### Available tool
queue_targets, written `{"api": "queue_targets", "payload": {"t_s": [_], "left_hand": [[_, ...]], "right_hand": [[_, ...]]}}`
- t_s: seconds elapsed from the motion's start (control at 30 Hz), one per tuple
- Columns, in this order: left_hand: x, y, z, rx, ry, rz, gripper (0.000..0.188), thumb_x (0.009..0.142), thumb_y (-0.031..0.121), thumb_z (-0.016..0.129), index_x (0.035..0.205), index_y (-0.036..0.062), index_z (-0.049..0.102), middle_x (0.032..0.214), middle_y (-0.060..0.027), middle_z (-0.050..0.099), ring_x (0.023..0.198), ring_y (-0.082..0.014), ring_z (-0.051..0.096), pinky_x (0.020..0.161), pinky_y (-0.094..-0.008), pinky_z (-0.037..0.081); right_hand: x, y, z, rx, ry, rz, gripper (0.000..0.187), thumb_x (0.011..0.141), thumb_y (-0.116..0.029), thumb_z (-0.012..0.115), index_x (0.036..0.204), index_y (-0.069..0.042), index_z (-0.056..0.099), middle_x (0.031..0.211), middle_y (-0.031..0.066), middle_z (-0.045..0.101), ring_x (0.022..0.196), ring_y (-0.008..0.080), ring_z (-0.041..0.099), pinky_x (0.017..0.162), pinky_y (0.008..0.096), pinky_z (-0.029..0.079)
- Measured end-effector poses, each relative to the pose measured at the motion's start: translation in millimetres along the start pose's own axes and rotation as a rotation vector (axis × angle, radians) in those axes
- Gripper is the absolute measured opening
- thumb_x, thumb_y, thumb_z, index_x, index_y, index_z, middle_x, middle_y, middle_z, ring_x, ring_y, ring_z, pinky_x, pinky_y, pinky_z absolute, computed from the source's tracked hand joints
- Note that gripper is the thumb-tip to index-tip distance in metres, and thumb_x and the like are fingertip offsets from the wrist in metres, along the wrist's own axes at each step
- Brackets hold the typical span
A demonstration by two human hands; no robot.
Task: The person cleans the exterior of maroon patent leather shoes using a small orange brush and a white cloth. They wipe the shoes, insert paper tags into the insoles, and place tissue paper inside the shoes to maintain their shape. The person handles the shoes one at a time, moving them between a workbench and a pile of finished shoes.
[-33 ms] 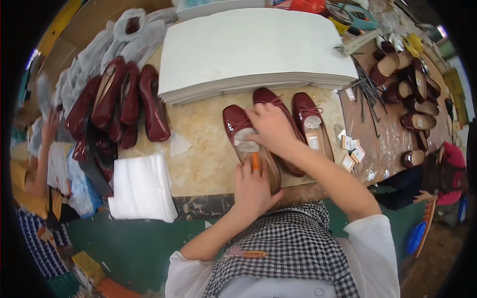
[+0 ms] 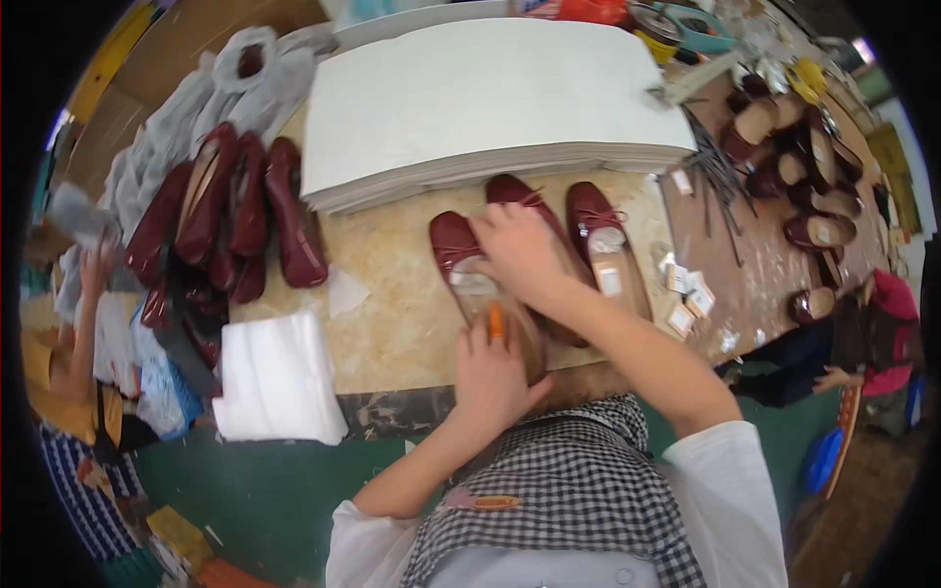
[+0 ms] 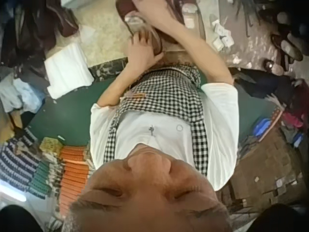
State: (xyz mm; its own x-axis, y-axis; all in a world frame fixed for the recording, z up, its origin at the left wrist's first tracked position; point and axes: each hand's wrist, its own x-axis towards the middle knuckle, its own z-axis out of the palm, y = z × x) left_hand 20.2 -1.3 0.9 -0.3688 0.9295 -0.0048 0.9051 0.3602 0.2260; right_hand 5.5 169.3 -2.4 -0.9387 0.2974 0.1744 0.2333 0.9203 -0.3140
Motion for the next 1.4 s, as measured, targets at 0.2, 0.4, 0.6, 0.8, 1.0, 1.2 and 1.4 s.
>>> {"api": "queue_targets", "payload": {"t_s": [0.2, 0.4, 0.6, 0.8, 1.0, 1.2, 1.4], "left_hand": [[-9.4, -8.3, -30.2, -0.078, 0.166, 0.057, 0.067, 0.071, 0.048, 0.073, 0.122, 0.0061, 0.059, 0.125, -0.0179, 0.053, 0.126, -0.0387, 0.041, 0.106, -0.0575, 0.026], [-36.4, -31.1, 1.6, -0.890, 0.212, -0.676, 0.033, 0.083, 0.017, 0.067, 0.109, -0.0028, 0.062, 0.088, -0.0098, 0.064, 0.077, -0.0152, 0.058, 0.070, -0.0261, 0.046], [-20.9, -60.7, 43.5, -1.088, 0.150, -0.613, 0.039, 0.086, 0.012, 0.055, 0.121, -0.0050, 0.053, 0.097, -0.0100, 0.063, 0.083, -0.0159, 0.060, 0.074, -0.0274, 0.048], [-2.2, -19.1, -2.0, -2.289, 0.234, -0.525, 0.074, 0.088, 0.053, 0.047, 0.140, 0.0008, 0.036, 0.123, -0.0259, 0.055, 0.096, -0.0372, 0.064, 0.075, -0.0467, 0.057], [2.7, -22.5, 11.9, -2.299, 0.099, -0.311, 0.092, 0.084, 0.071, 0.046, 0.141, 0.0001, 0.035, 0.126, -0.0251, 0.054, 0.100, -0.0362, 0.064, 0.075, -0.0446, 0.058], [-0.6, -24.4, 7.1, -2.133, 0.107, -0.289, 0.097, 0.083, 0.078, 0.037, 0.140, -0.0008, 0.037, 0.123, -0.0215, 0.057, 0.100, -0.0338, 0.064, 0.084, -0.0463, 0.055], [8.3, -32.0, 45.8, -1.824, 0.556, -0.585, 0.087, 0.090, 0.073, 0.025, 0.137, 0.0009, 0.042, 0.122, -0.0155, 0.059, 0.103, -0.0273, 0.062, 0.087, -0.0412, 0.052]], "right_hand": [[-17.0, 28.2, -9.3, 0.249, 0.107, 0.036, 0.038, 0.080, -0.025, 0.070, 0.113, -0.006, 0.063, 0.095, 0.0100, 0.060, 0.095, 0.0287, 0.056, 0.082, 0.0410, 0.046], [-134.9, 245.1, -122.7, -0.161, 0.337, 0.859, 0.019, 0.084, -0.023, 0.058, 0.089, -0.006, 0.064, 0.093, 0.0197, 0.066, 0.084, 0.0367, 0.065, 0.072, 0.0463, 0.052], [-210.0, 330.3, -92.3, -0.293, 0.203, 0.734, 0.015, 0.085, -0.018, 0.055, 0.088, -0.005, 0.063, 0.084, 0.0202, 0.067, 0.078, 0.0386, 0.065, 0.069, 0.0474, 0.052], [-222.1, 276.5, -85.0, 0.026, 0.235, 0.932, 0.028, 0.089, -0.029, 0.057, 0.099, -0.004, 0.064, 0.084, 0.0219, 0.068, 0.082, 0.0409, 0.065, 0.073, 0.0486, 0.051], [-144.1, 214.9, -73.3, -0.201, 0.047, 1.013, 0.056, 0.087, -0.053, 0.053, 0.078, -0.002, 0.072, 0.084, 0.0228, 0.068, 0.085, 0.0418, 0.066, 0.078, 0.0482, 0.052], [-141.1, 224.2, -83.6, 0.480, 0.189, 1.031, 0.032, 0.089, -0.031, 0.059, 0.086, -0.001, 0.071, 0.076, 0.0122, 0.071, 0.058, 0.0169, 0.066, 0.050, 0.0315, 0.050], [-111.2, 22.4, -117.8, 0.895, 0.128, 0.480, 0.024, 0.086, -0.009, 0.066, 0.109, -0.006, 0.061, 0.056, -0.0064, 0.052, 0.051, 0.0002, 0.043, 0.048, 0.0204, 0.035]]}}
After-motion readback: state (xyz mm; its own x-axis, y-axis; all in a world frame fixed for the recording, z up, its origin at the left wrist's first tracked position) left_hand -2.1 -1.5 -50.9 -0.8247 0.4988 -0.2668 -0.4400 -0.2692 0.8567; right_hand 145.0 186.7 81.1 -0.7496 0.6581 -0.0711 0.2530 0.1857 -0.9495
